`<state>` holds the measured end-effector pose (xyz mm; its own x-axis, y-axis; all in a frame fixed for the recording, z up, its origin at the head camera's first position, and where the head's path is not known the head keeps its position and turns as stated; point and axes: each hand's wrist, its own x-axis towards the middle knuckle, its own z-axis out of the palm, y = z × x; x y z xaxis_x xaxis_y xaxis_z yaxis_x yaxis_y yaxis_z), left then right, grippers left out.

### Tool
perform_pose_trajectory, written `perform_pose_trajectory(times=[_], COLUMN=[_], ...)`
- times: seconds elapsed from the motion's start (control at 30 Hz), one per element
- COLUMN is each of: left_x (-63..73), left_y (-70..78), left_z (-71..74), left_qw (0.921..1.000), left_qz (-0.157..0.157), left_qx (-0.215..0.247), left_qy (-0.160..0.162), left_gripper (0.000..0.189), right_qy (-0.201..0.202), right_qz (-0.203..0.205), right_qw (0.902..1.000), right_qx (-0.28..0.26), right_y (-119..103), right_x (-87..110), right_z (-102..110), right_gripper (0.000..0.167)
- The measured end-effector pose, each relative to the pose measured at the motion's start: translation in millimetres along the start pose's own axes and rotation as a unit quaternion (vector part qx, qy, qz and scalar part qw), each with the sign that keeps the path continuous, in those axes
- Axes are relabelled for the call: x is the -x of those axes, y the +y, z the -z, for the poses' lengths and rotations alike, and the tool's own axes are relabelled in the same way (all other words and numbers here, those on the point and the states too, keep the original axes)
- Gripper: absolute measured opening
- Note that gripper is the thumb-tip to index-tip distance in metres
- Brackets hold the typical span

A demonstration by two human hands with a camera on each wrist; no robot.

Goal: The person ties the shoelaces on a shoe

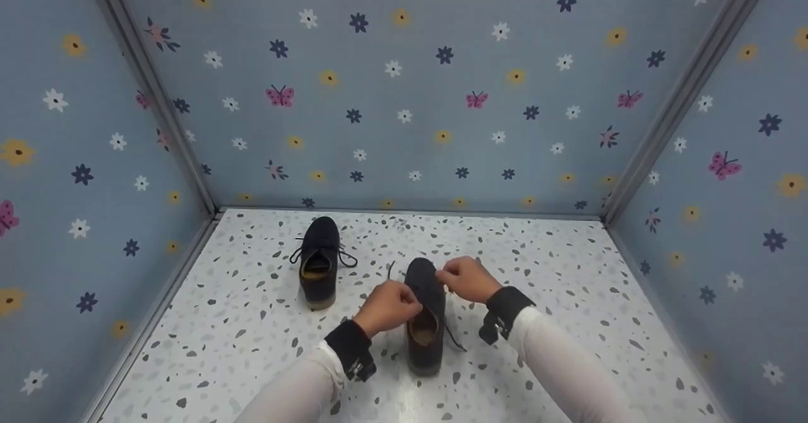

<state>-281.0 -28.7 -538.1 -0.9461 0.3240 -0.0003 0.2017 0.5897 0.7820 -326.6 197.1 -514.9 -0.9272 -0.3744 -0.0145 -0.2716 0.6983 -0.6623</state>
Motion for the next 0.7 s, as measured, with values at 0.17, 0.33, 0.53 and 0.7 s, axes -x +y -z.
perform_pose_trajectory(times=[0.17, 0.33, 0.53, 0.7], left_x=[-10.6, -21.5, -31.4, -35.9], left_y=[-5.8, -8.9, -11.1, -13.8], left_z=[8.4, 8.6, 0.8, -4.0], left_qw=[0.9982, 0.9965, 0.9957, 0.9958], left_qz=[-0.014, -0.028, -0.046, -0.049], left_qx=[0.014, 0.042, 0.051, 0.059], left_qy=[0.057, 0.067, 0.061, 0.049], left_gripper=[0.006, 0.017, 0.023, 0.021], right_qy=[-0.012, -0.019, -0.011, 0.002], right_qz=[-0.004, -0.008, 0.002, 0.007], right_qw=[0.9999, 0.9996, 0.9999, 1.0], right_qx=[-0.011, -0.019, -0.009, 0.002], right_y=[0.0, 0.9, 0.5, 0.2], right_x=[1.0, 0.5, -1.2, -1.6], right_z=[1.1, 1.1, 2.0, 2.7], right_gripper=[0.033, 0.034, 0.035, 0.034])
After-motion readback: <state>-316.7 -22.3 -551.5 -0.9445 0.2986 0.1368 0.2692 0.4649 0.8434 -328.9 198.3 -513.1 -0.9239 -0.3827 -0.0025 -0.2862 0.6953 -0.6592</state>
